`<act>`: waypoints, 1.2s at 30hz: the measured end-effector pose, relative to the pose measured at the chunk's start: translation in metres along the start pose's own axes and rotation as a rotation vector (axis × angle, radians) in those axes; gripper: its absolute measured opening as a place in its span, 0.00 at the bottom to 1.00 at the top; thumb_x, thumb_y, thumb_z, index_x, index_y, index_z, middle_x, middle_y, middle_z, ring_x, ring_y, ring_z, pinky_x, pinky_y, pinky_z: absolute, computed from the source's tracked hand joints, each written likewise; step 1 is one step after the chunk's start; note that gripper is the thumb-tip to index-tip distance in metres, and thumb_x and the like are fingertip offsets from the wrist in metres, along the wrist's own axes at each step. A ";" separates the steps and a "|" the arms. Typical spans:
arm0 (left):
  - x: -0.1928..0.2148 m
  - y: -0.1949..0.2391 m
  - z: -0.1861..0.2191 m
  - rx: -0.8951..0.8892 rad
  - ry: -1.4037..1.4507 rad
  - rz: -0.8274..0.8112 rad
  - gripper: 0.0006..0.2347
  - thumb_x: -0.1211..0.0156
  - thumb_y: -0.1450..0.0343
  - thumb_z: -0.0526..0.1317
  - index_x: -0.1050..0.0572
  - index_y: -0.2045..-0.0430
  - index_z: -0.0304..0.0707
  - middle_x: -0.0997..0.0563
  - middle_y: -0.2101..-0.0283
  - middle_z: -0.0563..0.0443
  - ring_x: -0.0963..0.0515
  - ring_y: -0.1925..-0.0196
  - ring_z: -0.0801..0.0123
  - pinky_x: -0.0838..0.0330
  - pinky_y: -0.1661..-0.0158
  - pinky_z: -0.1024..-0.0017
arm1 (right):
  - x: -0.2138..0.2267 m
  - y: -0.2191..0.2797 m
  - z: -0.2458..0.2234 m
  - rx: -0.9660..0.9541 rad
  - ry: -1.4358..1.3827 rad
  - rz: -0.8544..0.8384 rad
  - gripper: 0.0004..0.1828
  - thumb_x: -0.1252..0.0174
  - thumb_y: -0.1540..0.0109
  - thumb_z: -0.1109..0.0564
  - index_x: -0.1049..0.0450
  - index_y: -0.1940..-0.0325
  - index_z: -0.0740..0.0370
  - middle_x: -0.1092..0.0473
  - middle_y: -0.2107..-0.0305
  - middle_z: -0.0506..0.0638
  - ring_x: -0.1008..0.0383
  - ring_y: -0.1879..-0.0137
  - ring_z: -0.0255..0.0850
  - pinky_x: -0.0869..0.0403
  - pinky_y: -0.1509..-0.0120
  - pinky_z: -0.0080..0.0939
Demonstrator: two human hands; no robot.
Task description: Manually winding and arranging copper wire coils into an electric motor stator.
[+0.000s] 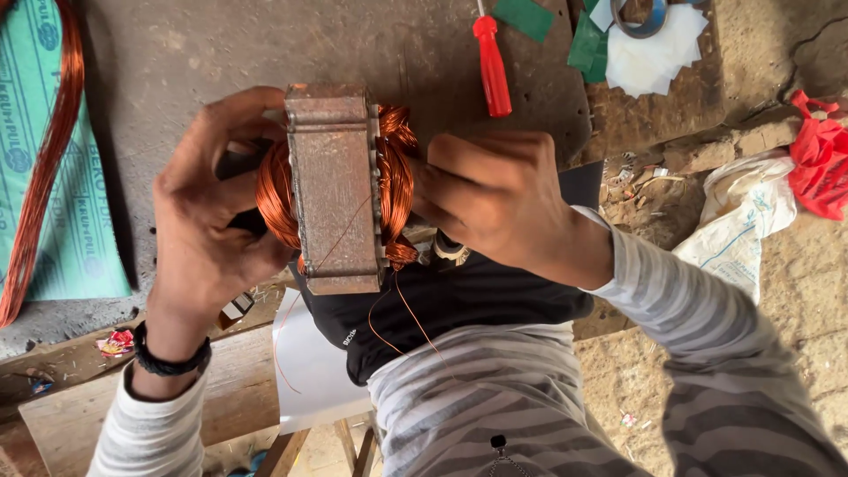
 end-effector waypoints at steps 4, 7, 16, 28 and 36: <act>0.002 -0.003 0.008 -0.148 -0.005 0.082 0.09 0.34 0.38 0.33 0.18 0.66 0.34 0.31 0.41 0.37 0.19 0.52 0.57 0.20 0.45 0.66 | 0.002 0.006 -0.007 0.064 0.018 0.090 0.10 0.30 0.38 0.55 0.23 0.62 0.63 0.31 0.63 0.47 0.26 0.66 0.38 0.30 0.66 0.40; 0.000 0.005 0.007 -0.089 -0.169 0.059 0.11 0.31 0.39 0.33 0.17 0.64 0.29 0.26 0.44 0.41 0.17 0.49 0.55 0.19 0.44 0.66 | 0.002 0.012 -0.007 0.056 0.081 0.091 0.08 0.30 0.38 0.57 0.22 0.64 0.62 0.30 0.65 0.45 0.27 0.70 0.34 0.32 0.69 0.38; 0.002 0.005 0.007 -0.015 -0.105 0.025 0.13 0.33 0.40 0.28 0.18 0.62 0.30 0.27 0.42 0.42 0.17 0.47 0.57 0.20 0.42 0.66 | -0.010 0.019 -0.008 0.343 0.135 0.005 0.04 0.39 0.35 0.61 0.21 0.56 0.58 0.29 0.64 0.44 0.26 0.67 0.33 0.27 0.65 0.36; -0.005 -0.002 0.006 0.022 -0.051 0.053 0.13 0.26 0.32 0.32 0.19 0.55 0.32 0.28 0.38 0.43 0.20 0.44 0.62 0.22 0.49 0.70 | 0.003 -0.003 0.015 -0.123 -0.231 0.052 0.08 0.30 0.40 0.62 0.19 0.57 0.57 0.32 0.69 0.43 0.30 0.72 0.34 0.30 0.69 0.37; -0.007 0.001 0.013 -0.097 -0.229 -0.002 0.14 0.24 0.30 0.39 0.19 0.55 0.34 0.28 0.42 0.43 0.20 0.50 0.64 0.20 0.53 0.70 | 0.007 0.003 0.006 -0.053 -0.163 0.105 0.09 0.27 0.35 0.55 0.19 0.54 0.55 0.33 0.70 0.42 0.32 0.73 0.33 0.32 0.71 0.38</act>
Point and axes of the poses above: each hand's wrist, its own y-axis away from the middle knuckle, its own x-axis out of the back of the hand, z = x × y, the point moved 9 cm from there along -y, towards the middle knuckle
